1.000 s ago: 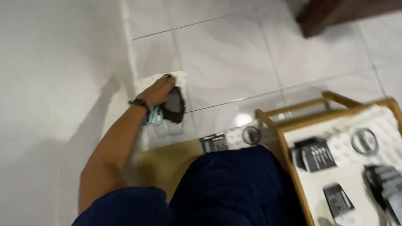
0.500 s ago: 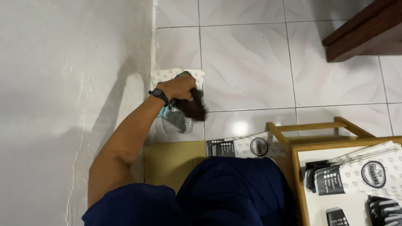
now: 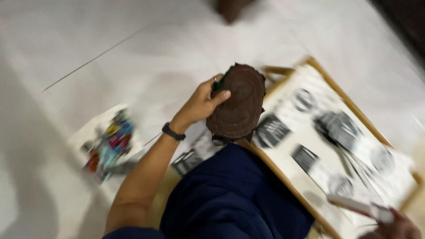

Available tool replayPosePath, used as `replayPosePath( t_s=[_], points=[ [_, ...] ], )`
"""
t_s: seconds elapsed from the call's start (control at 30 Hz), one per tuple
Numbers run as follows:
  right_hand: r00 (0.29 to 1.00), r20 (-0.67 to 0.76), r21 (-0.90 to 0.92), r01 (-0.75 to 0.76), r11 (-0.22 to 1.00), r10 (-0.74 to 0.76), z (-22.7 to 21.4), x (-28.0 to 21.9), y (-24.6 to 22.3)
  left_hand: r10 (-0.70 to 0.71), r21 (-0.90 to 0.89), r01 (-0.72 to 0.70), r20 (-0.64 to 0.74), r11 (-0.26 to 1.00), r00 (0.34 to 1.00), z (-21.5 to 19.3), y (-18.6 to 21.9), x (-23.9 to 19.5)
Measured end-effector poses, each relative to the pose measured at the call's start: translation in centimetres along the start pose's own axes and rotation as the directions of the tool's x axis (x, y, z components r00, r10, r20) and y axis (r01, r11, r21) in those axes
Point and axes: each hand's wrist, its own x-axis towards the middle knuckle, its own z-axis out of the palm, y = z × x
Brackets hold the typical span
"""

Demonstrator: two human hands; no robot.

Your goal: The person applies glue to the edges of printed paper sheets and folds them into cone shapes on a wooden tray, placing the finished cones into stacks.

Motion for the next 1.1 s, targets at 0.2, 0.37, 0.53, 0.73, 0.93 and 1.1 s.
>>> replayPosePath(
  t_s=[0.2, 0.37, 0.53, 0.73, 0.93, 1.1],
  points=[
    [0.595, -0.371, 0.219, -0.69, 0.69, 0.713, 4.9, -7.1, -1.2, -0.099, -0.042, 0.113, 0.244, 0.993, 0.965, 10.1, -2.1, 4.8],
    [0.071, -0.235, 0.873, -0.423, 0.243, 0.969, 6.7, -10.6, 0.7, -0.2, 0.019, 0.208, 0.371, 0.978, 0.907, 16.7, -4.5, 3.9],
    [-0.019, -0.082, 0.941, -0.33, 0.072, 0.996, 5.4, -9.6, -0.5, -0.48, 0.202, 0.445, 0.522, 0.872, 0.704, 20.4, -5.2, 2.3],
    [0.022, -0.04, 0.939, -0.342, 0.045, 0.999, 5.9, -10.2, -0.4, -0.495, 0.335, 0.366, 0.637, 0.868, 0.591, 22.0, -6.5, 0.5],
    [-0.016, -0.116, 0.926, -0.364, 0.102, 0.993, 5.3, -11.0, 0.0, -0.278, 0.228, 0.158, 0.804, 0.961, 0.526, 27.3, -9.6, -5.2],
    [-0.008, -0.169, 0.899, -0.411, 0.151, 0.986, 4.6, -11.7, -0.1, 0.039, 0.418, -0.486, 0.726, 0.767, 0.686, 31.1, -12.1, -10.8]
  ],
)
